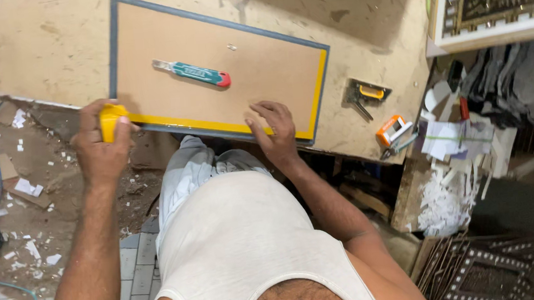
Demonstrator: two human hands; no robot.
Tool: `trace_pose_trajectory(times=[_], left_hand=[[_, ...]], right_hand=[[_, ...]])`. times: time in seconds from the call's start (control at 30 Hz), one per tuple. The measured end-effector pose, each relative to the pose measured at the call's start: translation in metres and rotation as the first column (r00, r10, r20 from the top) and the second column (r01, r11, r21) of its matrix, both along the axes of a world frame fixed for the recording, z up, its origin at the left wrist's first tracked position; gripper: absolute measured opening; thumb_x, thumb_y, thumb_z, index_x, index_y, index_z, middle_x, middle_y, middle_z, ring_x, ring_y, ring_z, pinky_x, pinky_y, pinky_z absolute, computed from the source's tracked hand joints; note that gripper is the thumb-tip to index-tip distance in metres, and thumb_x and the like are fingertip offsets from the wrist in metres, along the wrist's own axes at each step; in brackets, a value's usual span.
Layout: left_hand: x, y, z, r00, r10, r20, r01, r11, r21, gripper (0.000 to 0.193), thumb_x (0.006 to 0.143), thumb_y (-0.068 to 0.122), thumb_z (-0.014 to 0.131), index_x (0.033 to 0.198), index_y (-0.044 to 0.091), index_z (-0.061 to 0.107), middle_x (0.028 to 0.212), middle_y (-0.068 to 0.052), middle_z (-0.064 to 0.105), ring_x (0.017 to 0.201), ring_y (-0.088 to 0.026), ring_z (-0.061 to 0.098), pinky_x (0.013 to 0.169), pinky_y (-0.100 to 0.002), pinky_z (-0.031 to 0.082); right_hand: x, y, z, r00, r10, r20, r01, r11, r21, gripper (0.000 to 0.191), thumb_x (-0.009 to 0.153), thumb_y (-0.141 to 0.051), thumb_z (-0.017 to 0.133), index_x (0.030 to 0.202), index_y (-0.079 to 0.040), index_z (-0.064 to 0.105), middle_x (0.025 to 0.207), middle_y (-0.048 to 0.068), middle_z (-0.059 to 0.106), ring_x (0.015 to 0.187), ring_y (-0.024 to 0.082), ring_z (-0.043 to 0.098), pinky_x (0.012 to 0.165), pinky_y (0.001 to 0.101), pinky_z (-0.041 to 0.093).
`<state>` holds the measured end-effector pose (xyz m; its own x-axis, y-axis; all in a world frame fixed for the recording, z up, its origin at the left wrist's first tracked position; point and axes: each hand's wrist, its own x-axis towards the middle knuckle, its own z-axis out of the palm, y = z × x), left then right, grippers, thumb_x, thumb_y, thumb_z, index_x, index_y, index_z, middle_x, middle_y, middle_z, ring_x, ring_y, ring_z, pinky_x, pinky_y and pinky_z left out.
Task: The person applies yellow tape to the edges of a rectangular board, cuts the tape with a utility knife, and places white corner pieces onto the taped edges. The person repeats this process on multiple boards, stacking the finished pieces aside.
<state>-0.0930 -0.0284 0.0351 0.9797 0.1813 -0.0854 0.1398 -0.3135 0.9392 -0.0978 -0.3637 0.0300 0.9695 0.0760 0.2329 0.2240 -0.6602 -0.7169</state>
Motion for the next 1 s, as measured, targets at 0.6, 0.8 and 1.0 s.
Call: trace_pose_trajectory(times=[0.6,0.8,1.0], left_hand=[[-0.012,0.0,0.02,0.986,0.038,0.163,-0.08,0.962,0.26,0.041,0.09,0.021,0.074,0.13,0.021,0.064,0.097,-0.013,0.075,0.085,-0.034,0.074,0.071,-0.046,0.059],[-0.003,0.003,0.014,0.998,0.057,0.0,-0.054,0.94,0.337,0.066,0.09,0.028,0.075,0.148,0.011,0.051,0.091,-0.018,0.074,0.079,-0.037,0.073,0.069,-0.047,0.059],[-0.011,0.02,-0.025,0.931,0.124,-0.343,-0.067,0.983,0.174,0.057,0.086,0.036,0.074,0.136,0.012,0.06,0.091,-0.02,0.076,0.083,-0.036,0.074,0.072,-0.047,0.059]], right_hand=[[0.084,0.165,0.018,0.738,0.597,-0.313,-0.443,0.78,0.443,0.006,0.097,-0.007,0.075,0.097,-0.001,0.073,0.098,0.007,0.071,0.093,0.016,0.067,0.085,0.0282,0.053],[0.097,0.172,0.016,0.826,0.542,-0.156,-0.51,0.836,0.205,0.006,0.095,-0.003,0.076,0.095,0.0,0.071,0.093,0.007,0.07,0.086,0.016,0.067,0.079,0.0297,0.053],[0.183,0.166,0.0,0.885,0.447,-0.129,-0.426,0.89,0.161,0.007,0.093,-0.003,0.077,0.091,-0.001,0.071,0.092,0.009,0.069,0.083,0.016,0.064,0.072,0.0292,0.054]])
